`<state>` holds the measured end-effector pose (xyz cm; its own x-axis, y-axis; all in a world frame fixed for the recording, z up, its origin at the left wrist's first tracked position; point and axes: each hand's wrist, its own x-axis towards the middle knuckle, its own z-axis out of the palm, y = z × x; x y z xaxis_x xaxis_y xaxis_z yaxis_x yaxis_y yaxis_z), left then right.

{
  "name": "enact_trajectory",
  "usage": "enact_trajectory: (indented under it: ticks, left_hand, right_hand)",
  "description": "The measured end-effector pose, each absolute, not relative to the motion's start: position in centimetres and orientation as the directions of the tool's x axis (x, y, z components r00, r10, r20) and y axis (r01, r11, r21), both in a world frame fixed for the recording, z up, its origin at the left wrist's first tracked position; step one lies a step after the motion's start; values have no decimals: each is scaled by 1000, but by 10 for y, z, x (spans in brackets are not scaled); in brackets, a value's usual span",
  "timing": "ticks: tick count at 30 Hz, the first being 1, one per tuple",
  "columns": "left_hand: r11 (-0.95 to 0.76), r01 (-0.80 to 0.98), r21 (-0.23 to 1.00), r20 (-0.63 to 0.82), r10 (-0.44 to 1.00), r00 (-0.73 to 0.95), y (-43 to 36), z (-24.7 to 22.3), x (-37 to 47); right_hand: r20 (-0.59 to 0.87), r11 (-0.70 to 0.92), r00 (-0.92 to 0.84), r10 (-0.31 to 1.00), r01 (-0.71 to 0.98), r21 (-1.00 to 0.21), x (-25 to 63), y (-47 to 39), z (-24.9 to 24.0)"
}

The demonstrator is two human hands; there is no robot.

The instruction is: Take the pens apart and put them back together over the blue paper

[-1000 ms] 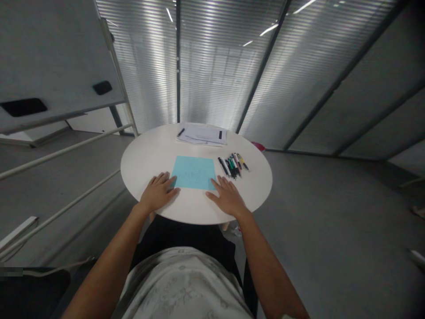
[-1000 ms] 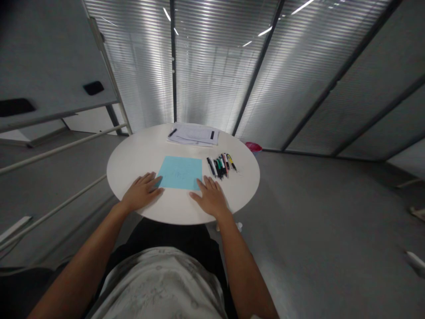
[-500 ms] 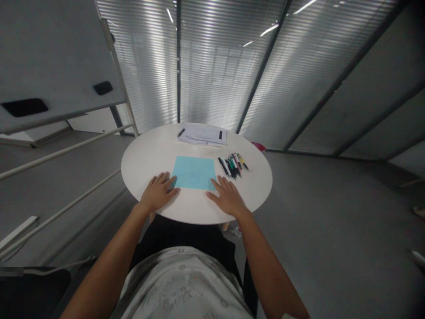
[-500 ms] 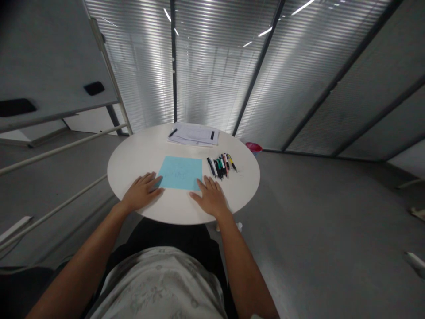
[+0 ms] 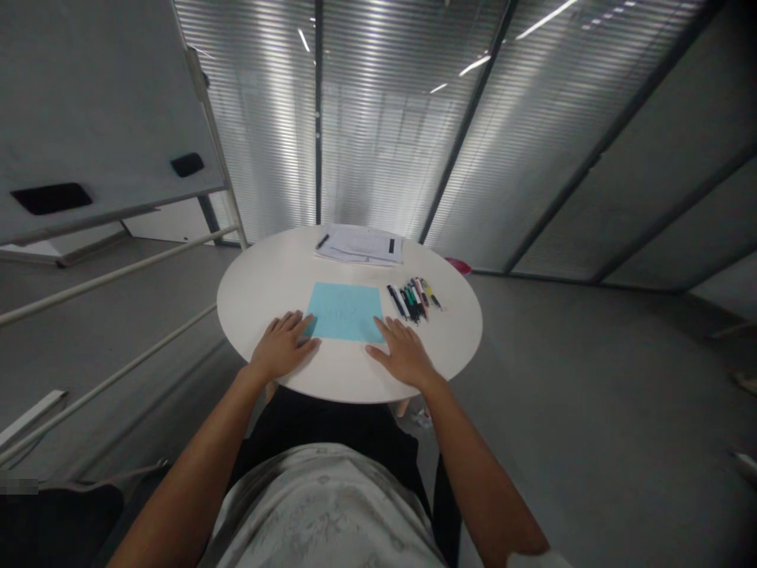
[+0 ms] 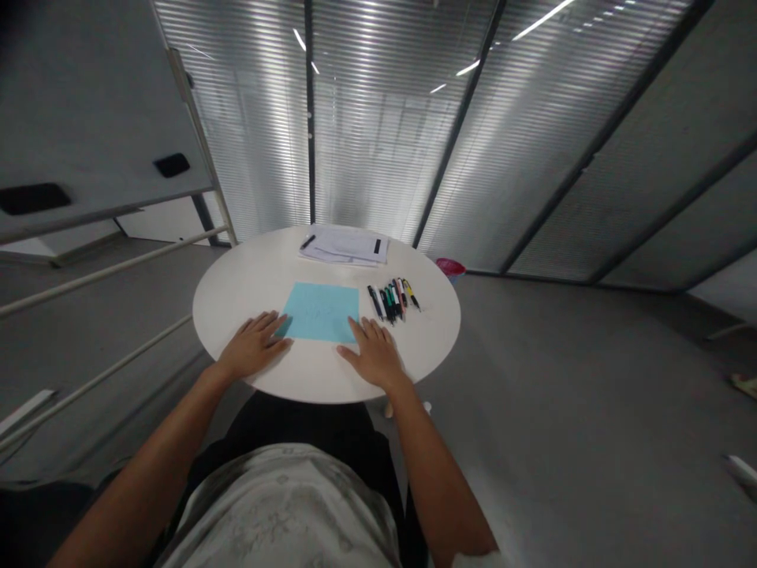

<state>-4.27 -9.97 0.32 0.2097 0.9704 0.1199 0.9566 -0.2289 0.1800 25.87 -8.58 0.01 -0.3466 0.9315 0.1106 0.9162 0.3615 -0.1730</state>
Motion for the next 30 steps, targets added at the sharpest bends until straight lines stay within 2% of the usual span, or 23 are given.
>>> enact_trajectory:
  ticks: [3,5,8,11,15,18,23,30]
  left_hand:
    - [-227,958,175,119,971,209,-100,3,-42]
    - [-226,959,171,122,971,207,-100,3,-42]
    - [-225,959,172,128,970,205,-100,4,-42]
    - [-227,958,177,122,971,207,-100,4,-42]
    - [-227,956,187,125,971,206,-100,4,-43]
    - [-225,954,196,125,971,204,-100,3,-42]
    - [-219,955,202,122,973,198,-100,3,-42]
    - [-221,955,199,122,972,200,-99,3,-42]
  right_hand:
    - [143,385,-359,922,881,-274,269,-73,9]
    - [216,382,-325,921,863,-329,280,-58,21]
    - [273,195,-106,956,926,-324,295,-27,42]
    - [136,-132,178,975,946,-295,306,5,53]
    - [-62,-269,263,963,922,-278,310,38,50]
    - [-131,-299,275,953,922,-245,308,54,45]
    - [-149,-298,279,949,946,-125,303,66,42]
    - [-153,-331,318,936,942,-64,298,70,49]
